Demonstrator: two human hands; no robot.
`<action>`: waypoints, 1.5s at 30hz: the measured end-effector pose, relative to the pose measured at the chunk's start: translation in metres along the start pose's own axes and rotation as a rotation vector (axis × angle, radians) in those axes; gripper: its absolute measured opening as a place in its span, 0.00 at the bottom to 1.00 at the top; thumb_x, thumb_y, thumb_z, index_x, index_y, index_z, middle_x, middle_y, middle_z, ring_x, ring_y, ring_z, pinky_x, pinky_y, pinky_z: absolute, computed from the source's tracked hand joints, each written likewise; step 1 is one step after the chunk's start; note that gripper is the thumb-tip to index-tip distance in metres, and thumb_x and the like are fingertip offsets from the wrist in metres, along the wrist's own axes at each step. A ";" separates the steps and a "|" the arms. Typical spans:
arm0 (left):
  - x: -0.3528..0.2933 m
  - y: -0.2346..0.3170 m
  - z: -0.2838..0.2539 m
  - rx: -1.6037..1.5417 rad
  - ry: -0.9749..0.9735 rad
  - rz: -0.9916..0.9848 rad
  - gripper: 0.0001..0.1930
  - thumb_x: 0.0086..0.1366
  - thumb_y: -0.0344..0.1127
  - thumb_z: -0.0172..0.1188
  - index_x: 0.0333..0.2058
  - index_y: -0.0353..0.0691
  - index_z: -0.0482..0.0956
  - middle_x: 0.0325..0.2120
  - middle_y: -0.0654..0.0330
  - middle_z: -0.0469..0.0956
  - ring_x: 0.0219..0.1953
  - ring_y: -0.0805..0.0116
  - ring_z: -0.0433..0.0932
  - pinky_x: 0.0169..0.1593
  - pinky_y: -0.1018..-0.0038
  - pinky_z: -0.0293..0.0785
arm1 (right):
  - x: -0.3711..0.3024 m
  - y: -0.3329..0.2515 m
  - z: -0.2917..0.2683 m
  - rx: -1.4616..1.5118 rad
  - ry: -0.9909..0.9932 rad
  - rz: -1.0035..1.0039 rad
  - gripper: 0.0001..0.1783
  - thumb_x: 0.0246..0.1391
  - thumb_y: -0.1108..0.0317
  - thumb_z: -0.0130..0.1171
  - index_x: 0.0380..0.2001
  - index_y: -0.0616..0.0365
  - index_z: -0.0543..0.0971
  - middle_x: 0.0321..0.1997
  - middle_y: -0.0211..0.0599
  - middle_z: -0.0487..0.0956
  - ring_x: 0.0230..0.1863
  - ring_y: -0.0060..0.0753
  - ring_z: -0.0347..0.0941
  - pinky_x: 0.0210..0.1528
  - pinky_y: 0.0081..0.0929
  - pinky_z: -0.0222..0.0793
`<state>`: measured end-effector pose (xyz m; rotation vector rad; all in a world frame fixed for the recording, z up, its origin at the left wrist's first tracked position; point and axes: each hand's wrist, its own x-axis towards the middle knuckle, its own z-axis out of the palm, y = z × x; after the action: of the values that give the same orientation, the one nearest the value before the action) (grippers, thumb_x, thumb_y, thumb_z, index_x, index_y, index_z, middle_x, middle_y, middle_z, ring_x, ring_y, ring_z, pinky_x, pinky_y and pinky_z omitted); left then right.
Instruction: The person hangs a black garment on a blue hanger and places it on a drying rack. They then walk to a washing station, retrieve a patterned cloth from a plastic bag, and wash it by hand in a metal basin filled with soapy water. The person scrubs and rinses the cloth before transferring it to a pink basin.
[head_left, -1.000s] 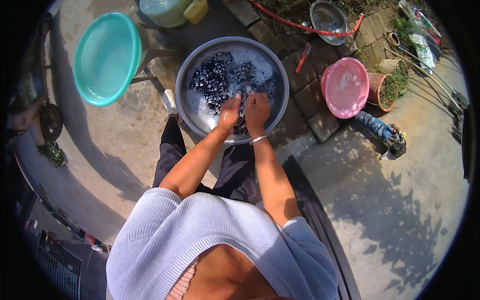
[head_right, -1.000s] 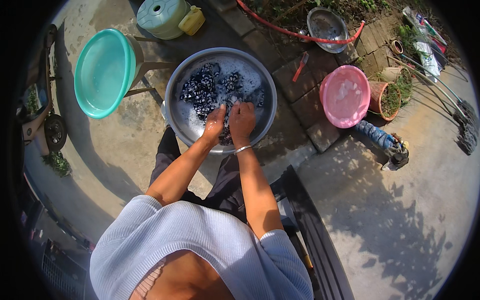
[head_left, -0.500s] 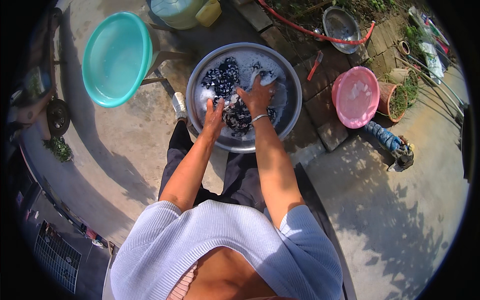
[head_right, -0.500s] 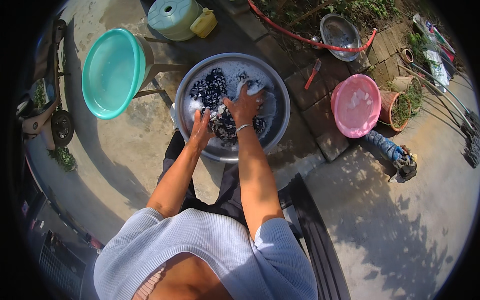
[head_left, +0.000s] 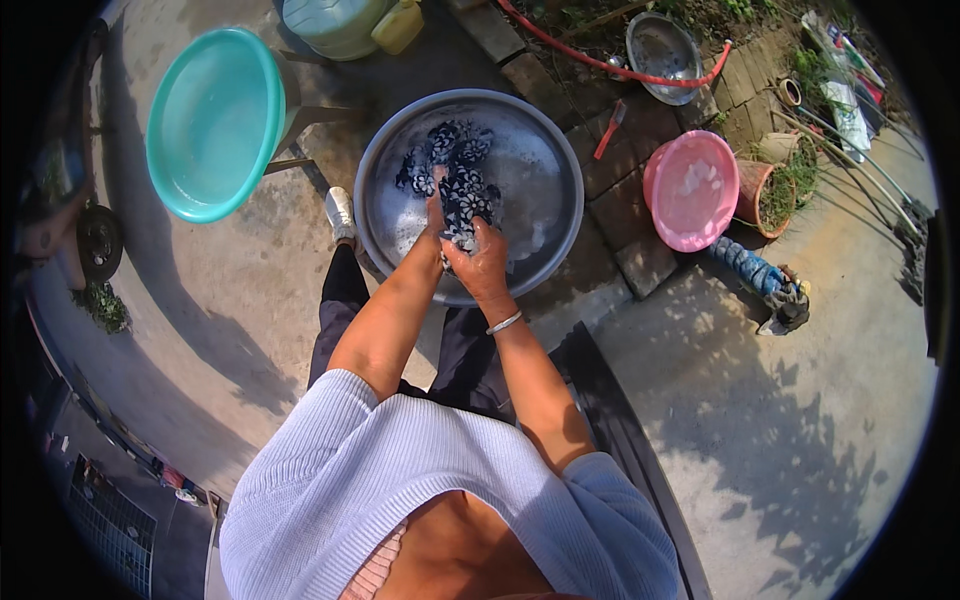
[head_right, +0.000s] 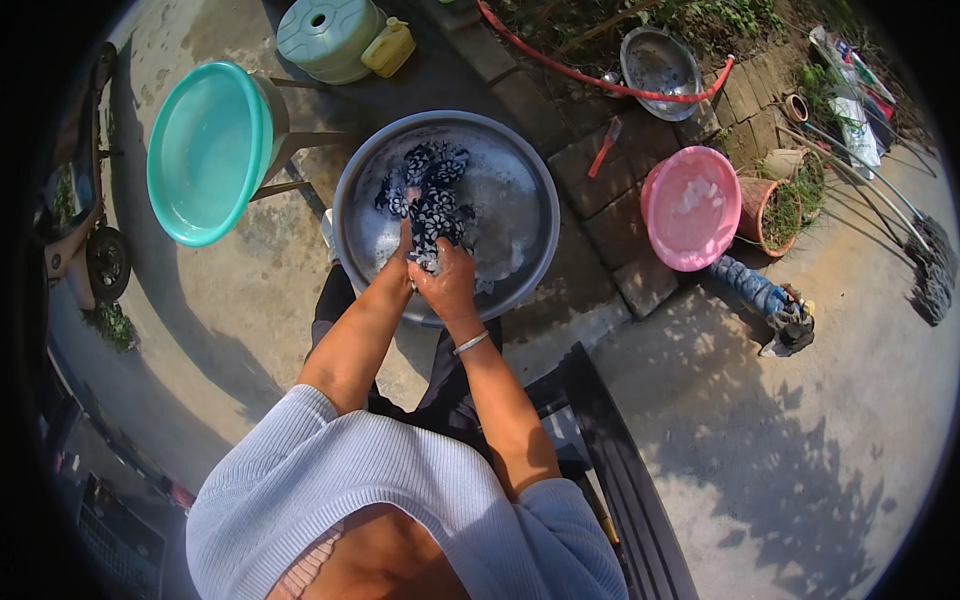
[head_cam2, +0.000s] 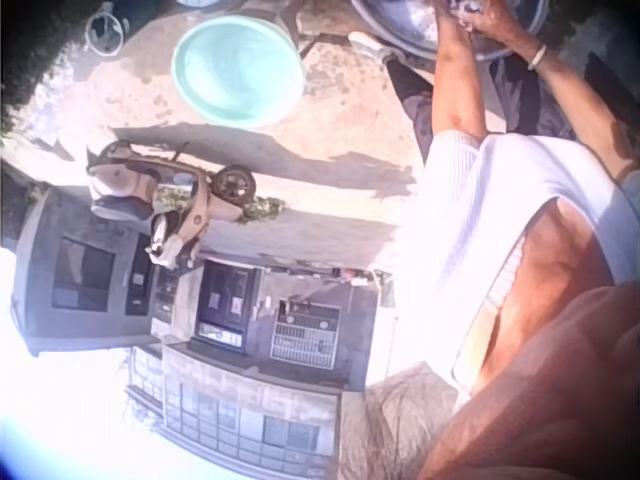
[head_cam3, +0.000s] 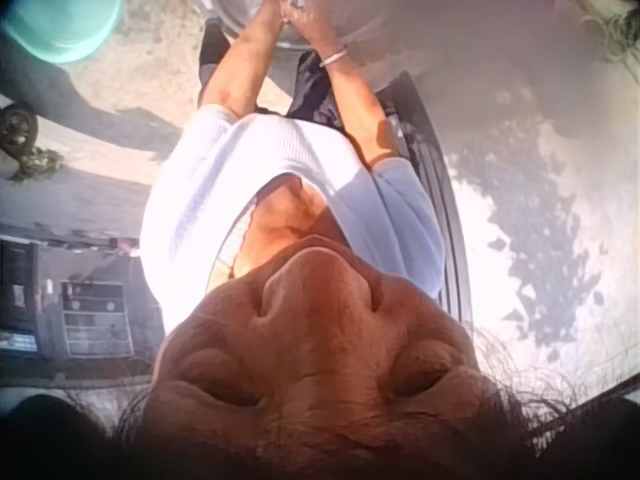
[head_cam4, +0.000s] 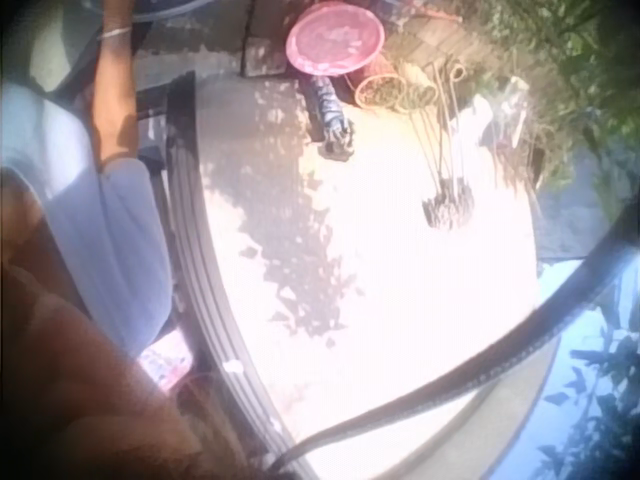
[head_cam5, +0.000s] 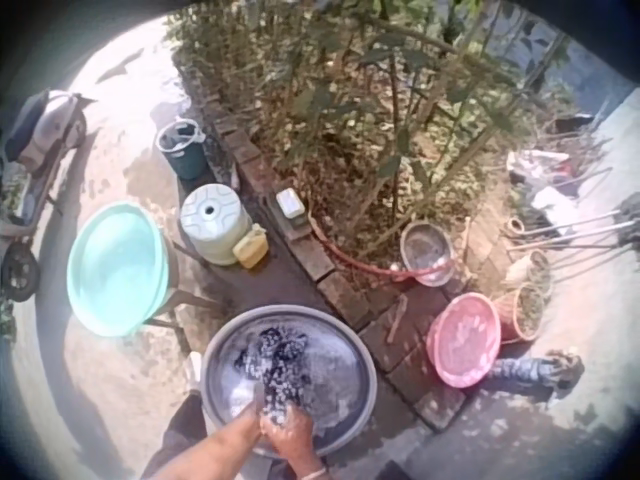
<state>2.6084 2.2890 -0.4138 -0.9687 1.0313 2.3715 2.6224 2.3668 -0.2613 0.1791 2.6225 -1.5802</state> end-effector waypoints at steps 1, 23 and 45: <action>-0.005 -0.009 -0.004 0.086 0.002 0.095 0.28 0.64 0.54 0.49 0.52 0.34 0.69 0.37 0.54 0.78 0.39 0.57 0.77 0.46 0.66 0.73 | 0.004 0.004 0.000 -0.099 0.027 0.044 0.17 0.37 0.64 0.65 0.27 0.64 0.74 0.23 0.51 0.75 0.26 0.55 0.72 0.30 0.43 0.67; -0.056 0.079 0.023 0.970 0.372 0.382 0.33 0.59 0.43 0.59 0.59 0.37 0.58 0.57 0.45 0.60 0.60 0.49 0.56 0.62 0.60 0.52 | 0.100 0.033 0.038 -0.781 -0.344 0.314 0.38 0.33 0.48 0.70 0.49 0.51 0.72 0.57 0.62 0.61 0.58 0.64 0.57 0.46 0.59 0.66; -0.048 0.070 0.020 0.279 -0.249 -0.207 0.13 0.63 0.37 0.49 0.39 0.34 0.77 0.29 0.60 0.79 0.29 0.72 0.79 0.32 0.76 0.75 | 0.069 0.052 -0.019 -0.317 0.015 0.071 0.21 0.48 0.55 0.61 0.42 0.57 0.74 0.40 0.56 0.73 0.41 0.55 0.71 0.39 0.44 0.69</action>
<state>2.5928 2.2550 -0.3349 -0.6277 1.0711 2.0494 2.5611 2.4122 -0.3067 0.2601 2.7959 -1.1264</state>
